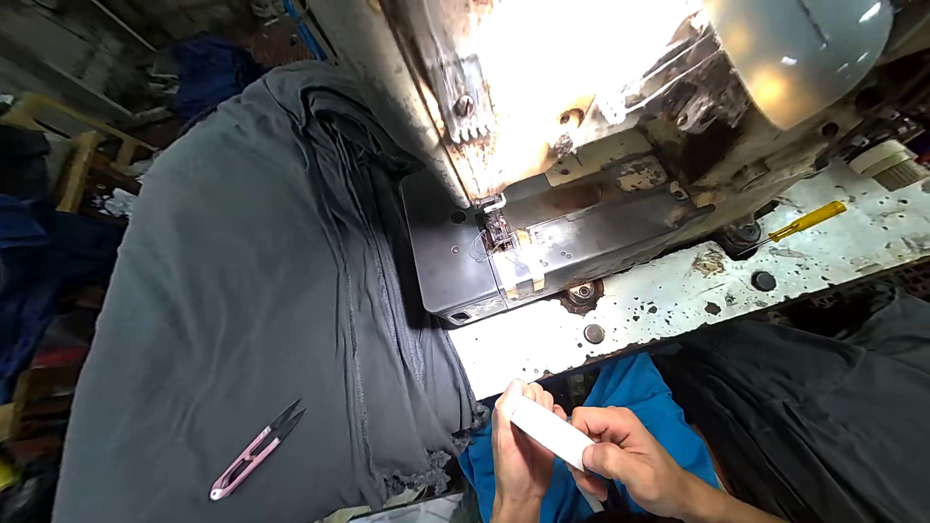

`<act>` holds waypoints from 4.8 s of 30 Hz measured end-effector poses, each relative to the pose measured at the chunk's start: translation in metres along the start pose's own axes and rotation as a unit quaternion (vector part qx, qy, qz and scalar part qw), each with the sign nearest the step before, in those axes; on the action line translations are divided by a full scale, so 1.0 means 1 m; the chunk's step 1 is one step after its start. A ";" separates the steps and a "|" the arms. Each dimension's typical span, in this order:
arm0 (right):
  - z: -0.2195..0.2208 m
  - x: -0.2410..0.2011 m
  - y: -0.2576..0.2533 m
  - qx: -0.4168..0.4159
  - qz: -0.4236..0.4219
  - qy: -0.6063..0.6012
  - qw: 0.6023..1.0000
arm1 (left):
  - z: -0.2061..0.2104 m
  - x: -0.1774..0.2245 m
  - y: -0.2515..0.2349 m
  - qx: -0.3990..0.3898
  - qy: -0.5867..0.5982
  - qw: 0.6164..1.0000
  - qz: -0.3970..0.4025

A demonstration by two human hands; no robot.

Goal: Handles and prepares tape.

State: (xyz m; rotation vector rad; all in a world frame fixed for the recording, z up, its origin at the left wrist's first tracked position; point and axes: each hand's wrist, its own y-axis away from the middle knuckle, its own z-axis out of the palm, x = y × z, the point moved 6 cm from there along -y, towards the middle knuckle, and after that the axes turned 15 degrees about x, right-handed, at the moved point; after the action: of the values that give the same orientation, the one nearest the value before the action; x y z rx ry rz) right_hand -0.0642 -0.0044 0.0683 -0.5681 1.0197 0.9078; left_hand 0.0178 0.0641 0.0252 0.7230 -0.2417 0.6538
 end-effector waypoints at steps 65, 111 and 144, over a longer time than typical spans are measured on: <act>-0.027 -0.033 0.009 -0.108 -0.057 0.080 0.989 | 0.030 0.041 0.057 -0.303 -0.461 0.700 0.453; -0.014 -0.033 0.007 -0.124 -0.035 0.084 0.988 | 0.037 0.032 0.070 -0.313 -0.445 0.634 0.549; -0.027 -0.007 0.010 -0.170 0.022 -0.105 0.979 | 0.023 0.045 0.074 -0.247 -0.434 0.711 0.496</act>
State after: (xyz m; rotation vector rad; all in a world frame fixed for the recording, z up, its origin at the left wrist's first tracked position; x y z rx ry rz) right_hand -0.0874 -0.0229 0.0631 -0.7204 0.6913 1.1672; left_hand 0.0064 0.1110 0.1009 0.2613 -1.7194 1.1549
